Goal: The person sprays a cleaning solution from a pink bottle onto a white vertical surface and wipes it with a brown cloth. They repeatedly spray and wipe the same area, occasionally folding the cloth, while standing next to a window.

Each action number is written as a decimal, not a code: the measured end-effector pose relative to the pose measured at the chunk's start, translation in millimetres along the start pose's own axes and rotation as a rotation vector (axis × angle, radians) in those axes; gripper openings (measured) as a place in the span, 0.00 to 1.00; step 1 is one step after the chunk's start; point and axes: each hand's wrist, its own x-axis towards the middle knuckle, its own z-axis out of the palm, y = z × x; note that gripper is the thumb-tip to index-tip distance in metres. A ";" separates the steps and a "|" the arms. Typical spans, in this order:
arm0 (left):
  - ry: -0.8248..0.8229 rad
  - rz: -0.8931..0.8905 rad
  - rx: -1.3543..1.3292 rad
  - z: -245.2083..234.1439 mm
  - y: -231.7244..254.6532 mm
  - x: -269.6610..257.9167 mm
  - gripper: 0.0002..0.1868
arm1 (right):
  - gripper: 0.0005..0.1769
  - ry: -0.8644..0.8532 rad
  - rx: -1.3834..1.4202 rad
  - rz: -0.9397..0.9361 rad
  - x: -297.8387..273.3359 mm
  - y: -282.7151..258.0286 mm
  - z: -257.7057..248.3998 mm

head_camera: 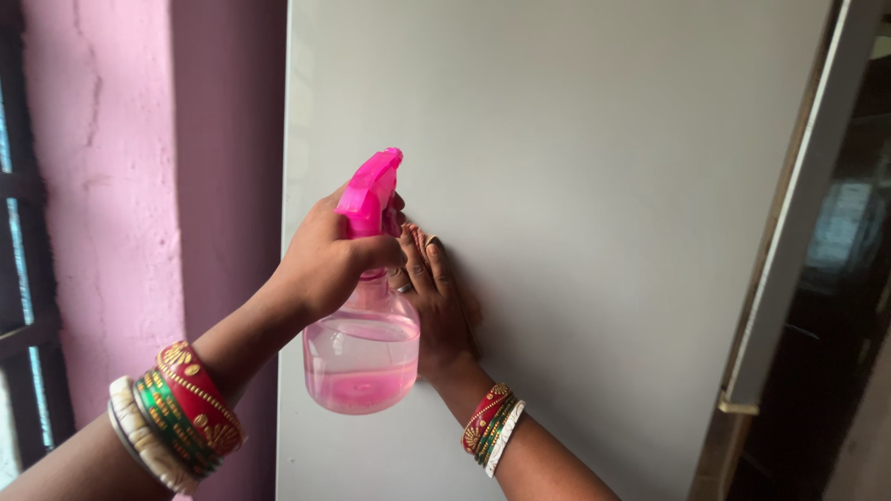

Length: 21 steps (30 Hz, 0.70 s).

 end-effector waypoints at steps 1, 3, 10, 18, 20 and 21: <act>-0.008 0.002 -0.001 4.8 -0.2 1.9 0.21 | 0.30 -0.004 0.043 0.012 -6.0 5.4 -0.7; -0.021 -0.009 0.008 16.1 -3.1 4.1 0.21 | 0.28 -0.006 -0.009 0.012 -14.6 17.3 -6.5; -0.074 -0.109 -0.125 61.7 -18.5 1.2 0.24 | 0.32 0.170 -0.232 0.242 -35.7 112.9 -58.0; -0.088 -0.146 -0.095 93.7 -23.6 -13.5 0.24 | 0.37 0.198 -0.305 0.657 -159.7 172.6 -93.0; -0.090 -0.152 -0.076 96.1 -24.4 -19.8 0.24 | 0.37 0.229 -0.287 0.705 -180.5 165.5 -91.6; -0.091 -0.155 -0.082 96.7 -25.0 -22.9 0.24 | 0.38 0.223 -0.293 0.727 -183.4 163.7 -89.4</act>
